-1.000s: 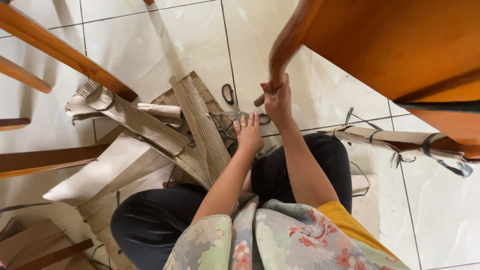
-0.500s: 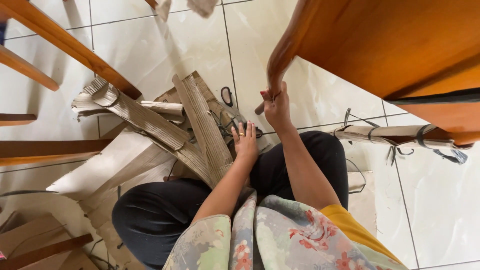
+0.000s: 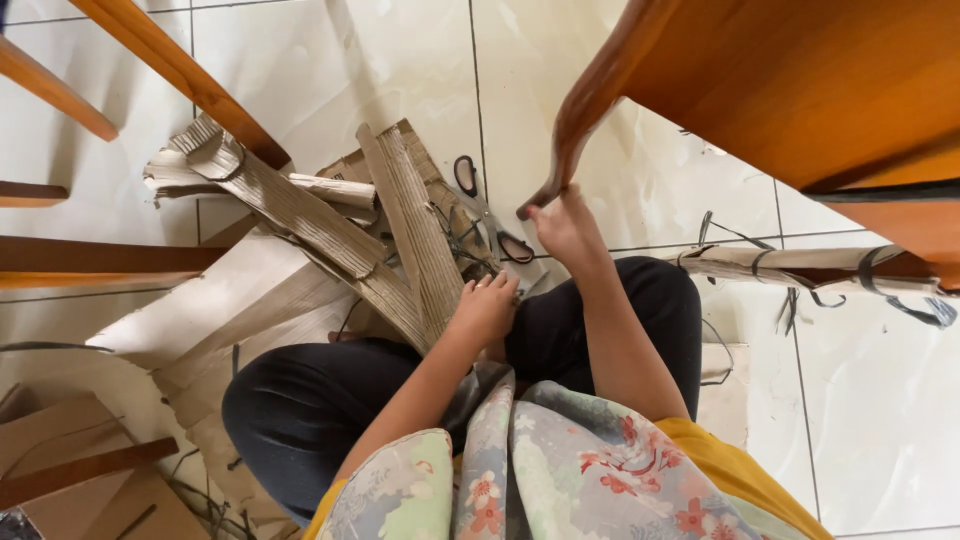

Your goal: Wrapping the legs of a wooden chair with cardboard and securing them with plastic strips for protection.

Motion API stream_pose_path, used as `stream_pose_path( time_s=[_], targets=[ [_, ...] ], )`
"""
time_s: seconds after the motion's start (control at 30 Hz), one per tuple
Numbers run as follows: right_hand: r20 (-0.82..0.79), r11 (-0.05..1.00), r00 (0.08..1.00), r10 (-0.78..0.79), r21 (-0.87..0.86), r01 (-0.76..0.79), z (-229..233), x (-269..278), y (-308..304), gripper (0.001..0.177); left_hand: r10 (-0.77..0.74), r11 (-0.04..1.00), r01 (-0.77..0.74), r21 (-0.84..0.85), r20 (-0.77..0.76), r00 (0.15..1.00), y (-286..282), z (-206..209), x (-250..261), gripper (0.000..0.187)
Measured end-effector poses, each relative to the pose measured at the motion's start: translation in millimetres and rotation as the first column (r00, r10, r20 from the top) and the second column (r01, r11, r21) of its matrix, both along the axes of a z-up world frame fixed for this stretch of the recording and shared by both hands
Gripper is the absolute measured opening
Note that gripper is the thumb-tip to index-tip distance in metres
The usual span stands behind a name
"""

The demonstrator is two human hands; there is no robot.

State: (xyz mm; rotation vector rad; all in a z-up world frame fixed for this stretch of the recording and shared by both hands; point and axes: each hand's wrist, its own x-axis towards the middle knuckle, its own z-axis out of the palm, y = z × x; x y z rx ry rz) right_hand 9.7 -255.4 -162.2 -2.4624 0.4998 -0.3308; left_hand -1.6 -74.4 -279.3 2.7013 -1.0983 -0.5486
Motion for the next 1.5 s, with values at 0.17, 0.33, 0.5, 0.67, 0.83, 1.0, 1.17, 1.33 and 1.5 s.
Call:
stream_pose_path(
  time_s=[0.17,0.33,0.5,0.67,0.83,1.0,1.17,1.33,1.5],
  targets=[
    [-0.566,0.943,0.755,0.331,0.166,-0.288,-0.7,3.6,8.6,0.049,0.05,0.997,-0.049,-0.061,0.029,0.998,38.6,148.5,9.8,0.052],
    [-0.584,0.857,0.631,0.511,0.288,-0.428,-25.4,8.6,60.1,0.052,0.439,0.897,-0.442,-0.019,-0.073,0.895,88.7,145.0,19.8,0.099],
    [-0.475,0.836,0.707,0.524,0.446,-0.32,-54.3,14.2,97.2,0.073,0.607,0.789,-0.605,0.105,-0.284,0.742,90.8,142.9,24.4,0.1],
    [-0.141,0.783,0.904,0.404,0.564,-0.262,5.2,9.9,79.1,0.076,0.499,0.621,-0.7,-0.353,-0.511,0.7,105.9,215.0,32.0,0.084],
    [0.02,0.473,0.956,0.294,0.866,-0.164,82.2,-5.2,36.7,0.032,0.277,0.396,-0.733,-0.553,-0.689,0.669,111.5,242.2,38.8,0.055],
    [0.52,0.018,0.801,0.297,0.836,-0.549,89.9,-17.4,-11.8,0.052,-0.054,0.145,-0.794,-0.591,-0.806,0.59,84.0,279.5,44.4,0.044],
    [0.601,0.347,0.775,0.198,0.696,-0.628,113.1,-42.2,-32.1,0.033,-0.235,0.186,-0.674,-0.715,-0.699,0.676,57.0,315.1,44.5,0.067],
    [0.563,0.627,0.813,0.151,0.581,-0.519,139.0,-53.7,-44.2,0.014,-0.335,0.174,-0.556,-0.813,-0.579,0.743,18.6,298.5,55.4,0.063],
    [0.537,0.721,0.835,0.118,0.532,-0.444,141.1,-54.6,-53.6,0.01,-0.335,0.134,-0.574,-0.808,-0.582,0.741,-15.0,274.0,63.8,0.042]
  ],
)
